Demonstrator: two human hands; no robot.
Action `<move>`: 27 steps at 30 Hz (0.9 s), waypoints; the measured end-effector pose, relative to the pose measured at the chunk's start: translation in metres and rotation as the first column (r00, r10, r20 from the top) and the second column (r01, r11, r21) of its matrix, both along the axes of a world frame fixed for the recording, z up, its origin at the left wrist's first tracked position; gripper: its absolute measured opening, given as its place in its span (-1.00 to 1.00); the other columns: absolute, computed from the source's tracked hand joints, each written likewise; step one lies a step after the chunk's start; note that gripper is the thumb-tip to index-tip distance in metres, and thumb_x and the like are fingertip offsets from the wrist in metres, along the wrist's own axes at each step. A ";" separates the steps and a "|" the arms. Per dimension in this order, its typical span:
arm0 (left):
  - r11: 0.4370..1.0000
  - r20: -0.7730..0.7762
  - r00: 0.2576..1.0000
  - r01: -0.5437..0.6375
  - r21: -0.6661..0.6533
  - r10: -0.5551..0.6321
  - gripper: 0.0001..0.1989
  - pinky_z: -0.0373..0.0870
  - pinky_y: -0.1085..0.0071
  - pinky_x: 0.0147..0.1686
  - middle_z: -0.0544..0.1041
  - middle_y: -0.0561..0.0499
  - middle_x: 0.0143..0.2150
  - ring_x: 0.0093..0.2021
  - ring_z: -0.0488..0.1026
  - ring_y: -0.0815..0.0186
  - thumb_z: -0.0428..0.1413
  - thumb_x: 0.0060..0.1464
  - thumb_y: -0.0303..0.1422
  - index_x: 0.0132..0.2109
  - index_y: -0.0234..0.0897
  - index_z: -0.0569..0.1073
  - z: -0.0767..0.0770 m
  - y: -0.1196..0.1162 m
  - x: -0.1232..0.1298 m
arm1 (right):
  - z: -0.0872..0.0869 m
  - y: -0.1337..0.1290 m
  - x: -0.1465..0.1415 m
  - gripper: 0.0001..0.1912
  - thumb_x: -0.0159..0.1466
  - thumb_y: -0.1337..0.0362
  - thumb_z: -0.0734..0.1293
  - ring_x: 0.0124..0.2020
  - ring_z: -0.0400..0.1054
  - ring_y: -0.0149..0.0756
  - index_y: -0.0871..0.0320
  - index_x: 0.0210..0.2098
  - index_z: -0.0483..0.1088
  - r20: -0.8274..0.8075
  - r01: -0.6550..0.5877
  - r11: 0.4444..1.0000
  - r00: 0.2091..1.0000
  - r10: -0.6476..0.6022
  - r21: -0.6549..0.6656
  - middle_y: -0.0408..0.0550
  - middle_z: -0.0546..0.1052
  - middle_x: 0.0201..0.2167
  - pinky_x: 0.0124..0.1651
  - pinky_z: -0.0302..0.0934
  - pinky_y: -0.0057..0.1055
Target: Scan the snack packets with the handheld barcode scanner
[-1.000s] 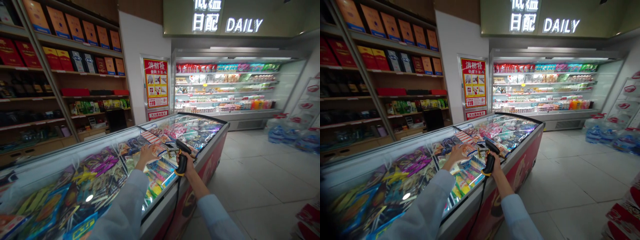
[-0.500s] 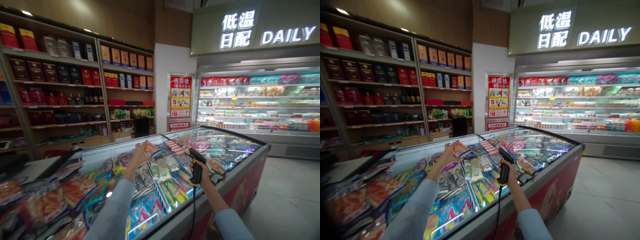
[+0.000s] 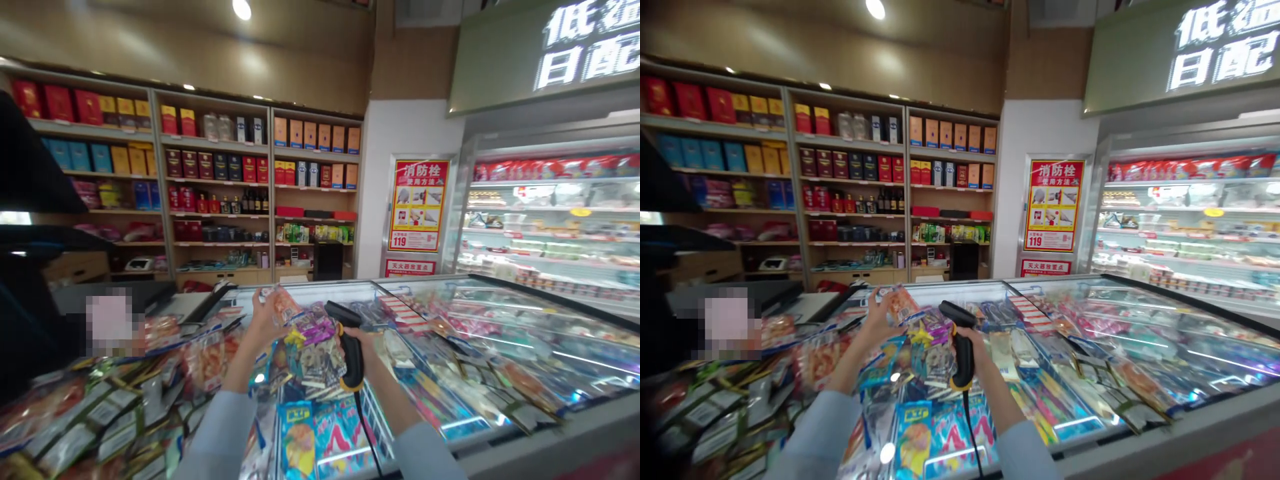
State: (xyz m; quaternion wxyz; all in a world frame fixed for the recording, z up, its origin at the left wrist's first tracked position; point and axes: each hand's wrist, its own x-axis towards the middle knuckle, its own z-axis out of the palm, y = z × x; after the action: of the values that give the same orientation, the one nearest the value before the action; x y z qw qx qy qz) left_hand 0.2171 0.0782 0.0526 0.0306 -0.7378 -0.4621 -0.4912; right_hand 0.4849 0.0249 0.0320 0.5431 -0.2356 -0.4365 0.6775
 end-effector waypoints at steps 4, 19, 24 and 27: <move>0.996 0.023 0.995 -0.093 -0.006 0.093 -0.17 0.25 -0.04 0.19 -0.04 -0.25 0.34 0.14 0.35 -0.01 0.27 -0.27 -0.41 0.21 -0.22 0.21 -0.025 -0.006 -0.023 | -0.020 0.009 -0.022 -0.66 -0.03 0.05 0.42 -0.71 0.18 -0.50 0.21 -0.45 0.40 0.005 -0.040 0.999 0.999 0.040 -0.037 -0.16 0.41 -0.65 -0.69 0.07 -0.57; 0.994 -0.057 0.996 0.066 -0.091 -0.071 -0.15 0.37 0.08 0.12 -0.35 -0.14 0.44 0.21 0.29 0.10 0.20 -0.22 -0.59 0.23 -0.06 0.15 -0.042 -0.027 0.014 | -0.047 0.000 -0.047 -0.65 -0.12 0.10 0.45 -0.73 0.23 -0.43 0.21 -0.45 0.38 0.188 -0.055 0.994 0.980 0.071 -0.090 -0.12 0.45 -0.68 -0.70 0.02 -0.51; 0.987 -0.084 0.989 0.109 -0.113 -0.119 -0.13 0.37 0.15 0.13 -0.30 -0.19 0.44 0.26 0.24 0.05 0.18 -0.28 -0.65 0.23 -0.14 0.17 -0.047 -0.026 0.020 | -0.036 -0.006 -0.035 -0.67 -0.08 0.10 0.45 -0.73 0.22 -0.45 0.19 -0.45 0.38 0.234 -0.067 0.998 0.970 0.066 -0.003 -0.15 0.44 -0.69 -0.67 0.03 -0.51; 0.989 -0.071 0.992 0.092 -0.118 -0.101 -0.14 0.37 0.11 0.12 -0.27 -0.20 0.44 0.22 0.29 0.07 0.18 -0.27 -0.63 0.23 -0.13 0.17 -0.049 -0.023 0.018 | -0.028 -0.008 -0.025 -0.70 -0.04 0.10 0.45 -0.73 0.21 -0.45 0.19 -0.47 0.38 0.251 -0.057 0.997 0.967 0.042 0.052 -0.16 0.42 -0.70 -0.67 0.03 -0.50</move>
State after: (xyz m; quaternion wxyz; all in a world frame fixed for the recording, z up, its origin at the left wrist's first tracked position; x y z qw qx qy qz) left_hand 0.2353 0.0551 0.0033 -0.0179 -0.7781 -0.4518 -0.4360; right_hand 0.4604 0.0165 0.0043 0.4733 -0.2922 -0.5269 0.6427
